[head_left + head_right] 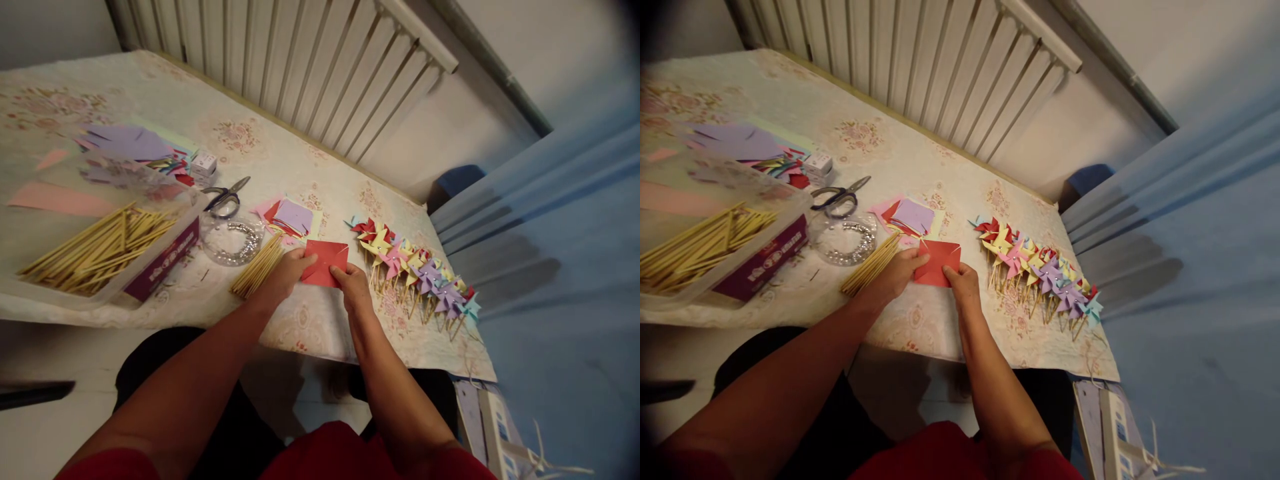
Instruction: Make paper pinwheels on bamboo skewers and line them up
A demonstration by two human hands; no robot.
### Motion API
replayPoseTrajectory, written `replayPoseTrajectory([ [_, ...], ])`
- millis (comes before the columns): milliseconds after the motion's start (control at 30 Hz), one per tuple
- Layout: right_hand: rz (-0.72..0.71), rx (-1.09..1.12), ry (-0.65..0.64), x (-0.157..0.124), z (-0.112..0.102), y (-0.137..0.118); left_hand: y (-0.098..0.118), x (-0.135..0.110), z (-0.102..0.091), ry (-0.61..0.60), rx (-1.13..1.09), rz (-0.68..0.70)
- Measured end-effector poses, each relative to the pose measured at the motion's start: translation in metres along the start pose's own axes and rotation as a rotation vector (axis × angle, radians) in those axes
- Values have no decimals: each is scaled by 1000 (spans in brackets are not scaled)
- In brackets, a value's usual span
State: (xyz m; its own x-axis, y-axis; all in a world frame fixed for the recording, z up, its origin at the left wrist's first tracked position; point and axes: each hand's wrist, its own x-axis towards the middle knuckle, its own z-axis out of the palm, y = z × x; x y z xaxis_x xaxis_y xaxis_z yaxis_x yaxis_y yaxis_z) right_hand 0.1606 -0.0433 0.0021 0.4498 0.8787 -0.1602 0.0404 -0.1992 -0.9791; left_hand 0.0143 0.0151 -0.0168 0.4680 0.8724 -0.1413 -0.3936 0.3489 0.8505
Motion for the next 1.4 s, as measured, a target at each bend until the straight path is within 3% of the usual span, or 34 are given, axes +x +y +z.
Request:
replayPoseTrajectory([
  [267, -20, 12, 60, 5, -2, 3, 5, -4, 1, -61, 53, -90],
  [700, 47, 236, -30, -3, 2, 2, -1, 2, 0, -108, 157, 23],
  [867, 41, 251, 38, 2, 0, 2, 7, -4, 4, 12, 270, 122],
  [1000, 13, 236, 85, 6, -4, -3, 10, -2, 4, 64, 144, 100],
  [1167, -28, 213, 129, 8, -12, -8, 12, 0, 3, -23, 84, 102],
  [1400, -68, 199, 97, 4, -15, -7, 12, -2, 0, -133, 212, 150],
])
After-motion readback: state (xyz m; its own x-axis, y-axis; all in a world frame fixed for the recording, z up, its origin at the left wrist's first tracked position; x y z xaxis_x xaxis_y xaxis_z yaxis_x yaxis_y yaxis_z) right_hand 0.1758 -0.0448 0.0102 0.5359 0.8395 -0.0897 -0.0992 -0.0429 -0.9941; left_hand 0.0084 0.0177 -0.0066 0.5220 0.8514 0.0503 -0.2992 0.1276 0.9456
